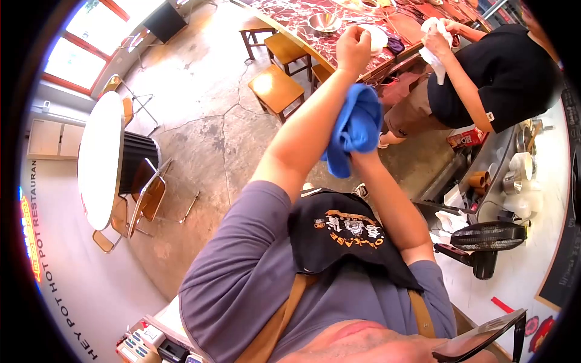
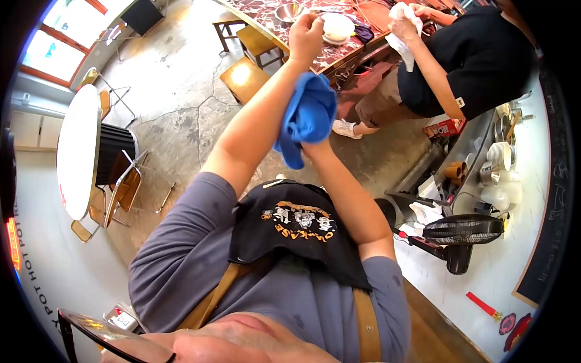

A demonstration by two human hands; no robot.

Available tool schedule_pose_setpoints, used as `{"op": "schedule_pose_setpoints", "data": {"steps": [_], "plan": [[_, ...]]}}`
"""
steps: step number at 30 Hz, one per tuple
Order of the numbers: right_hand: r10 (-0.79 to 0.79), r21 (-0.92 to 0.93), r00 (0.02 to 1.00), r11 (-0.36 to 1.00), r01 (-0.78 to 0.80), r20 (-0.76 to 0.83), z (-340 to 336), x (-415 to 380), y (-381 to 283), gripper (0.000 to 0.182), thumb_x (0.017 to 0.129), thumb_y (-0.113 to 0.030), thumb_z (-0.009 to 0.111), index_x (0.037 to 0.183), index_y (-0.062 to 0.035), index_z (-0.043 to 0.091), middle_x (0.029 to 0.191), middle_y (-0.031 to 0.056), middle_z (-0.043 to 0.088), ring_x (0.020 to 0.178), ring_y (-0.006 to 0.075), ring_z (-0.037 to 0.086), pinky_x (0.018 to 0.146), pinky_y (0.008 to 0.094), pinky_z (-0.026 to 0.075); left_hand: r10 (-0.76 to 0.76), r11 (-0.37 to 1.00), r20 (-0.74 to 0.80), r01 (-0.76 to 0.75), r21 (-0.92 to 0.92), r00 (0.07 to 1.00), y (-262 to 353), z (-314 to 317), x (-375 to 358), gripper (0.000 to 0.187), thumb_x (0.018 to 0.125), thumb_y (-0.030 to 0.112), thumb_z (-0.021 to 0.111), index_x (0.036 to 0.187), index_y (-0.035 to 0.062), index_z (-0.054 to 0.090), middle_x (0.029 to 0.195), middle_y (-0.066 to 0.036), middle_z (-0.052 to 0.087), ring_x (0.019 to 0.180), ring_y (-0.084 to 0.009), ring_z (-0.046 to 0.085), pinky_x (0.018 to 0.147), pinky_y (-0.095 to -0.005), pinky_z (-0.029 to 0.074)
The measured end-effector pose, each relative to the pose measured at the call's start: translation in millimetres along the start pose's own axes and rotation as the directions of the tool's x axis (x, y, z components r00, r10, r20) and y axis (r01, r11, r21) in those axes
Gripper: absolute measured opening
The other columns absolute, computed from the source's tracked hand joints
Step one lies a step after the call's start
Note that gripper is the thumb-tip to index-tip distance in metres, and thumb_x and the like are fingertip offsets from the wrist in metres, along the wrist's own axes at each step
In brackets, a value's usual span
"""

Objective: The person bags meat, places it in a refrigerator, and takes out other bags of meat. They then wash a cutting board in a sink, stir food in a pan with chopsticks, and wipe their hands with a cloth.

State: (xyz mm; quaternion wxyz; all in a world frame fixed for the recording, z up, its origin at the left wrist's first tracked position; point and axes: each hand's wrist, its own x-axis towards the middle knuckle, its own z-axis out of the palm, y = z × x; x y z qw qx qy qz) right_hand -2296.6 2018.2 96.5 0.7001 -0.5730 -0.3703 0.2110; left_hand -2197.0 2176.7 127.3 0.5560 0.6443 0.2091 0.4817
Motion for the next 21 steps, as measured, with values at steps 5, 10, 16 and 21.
{"op": "schedule_pose_setpoints", "data": {"steps": [5,10,16,21], "plan": [[-0.178,-0.070,0.975,0.979,0.189,0.135,18.4,-20.0,-28.5,0.045,0.074,-0.030,0.066,0.112,-0.0093,0.057,0.118,0.0143,0.054,0.110,0.0273,0.051,0.098,0.0436,0.032,0.131,0.836,0.172,-0.202,0.511,0.976,-54.4,-4.1,-67.6,0.020,0.082,0.024,0.056,0.089,0.0076,0.064,0.081,-0.015,0.065,0.078,-0.0347,0.061,0.069,-0.0412,0.048],[-0.454,-0.505,0.862,0.701,0.502,0.226,-1.3,-42.3,42.3,0.019,0.072,-0.019,0.062,0.088,-0.0098,0.064,0.094,0.0094,0.062,0.088,0.0290,0.057,0.080,0.0430,0.042,-0.317,0.791,0.641,-0.179,0.585,0.699,-122.7,-2.1,-175.9,0.023,0.085,0.027,0.056,0.083,0.0049,0.061,0.079,-0.016,0.061,0.076,-0.0318,0.059,0.067,-0.0405,0.047],[-0.315,-0.752,0.936,0.577,0.319,0.155,-53.7,-43.8,77.3,0.022,0.074,-0.032,0.062,0.070,-0.0110,0.055,0.074,0.0086,0.053,0.075,0.0290,0.055,0.061,0.0413,0.046,-0.515,0.692,0.716,0.722,0.023,0.471,-104.0,-13.3,-223.0,0.028,0.089,0.035,0.045,0.090,0.0089,0.054,0.086,-0.010,0.056,0.083,-0.0236,0.053,0.074,-0.0375,0.046],[-0.217,-0.851,0.949,0.519,-0.087,-0.229,-161.3,-61.1,105.4,0.023,0.076,-0.032,0.061,0.072,-0.0095,0.059,0.072,0.0071,0.055,0.069,0.0261,0.060,0.057,0.0388,0.049,-0.564,0.212,0.809,0.976,-0.054,0.167,-91.1,-18.3,-217.1,0.050,0.092,0.044,0.047,0.134,0.0166,0.040,0.134,-0.008,0.046,0.119,-0.0269,0.047,0.101,-0.0412,0.038]]}}
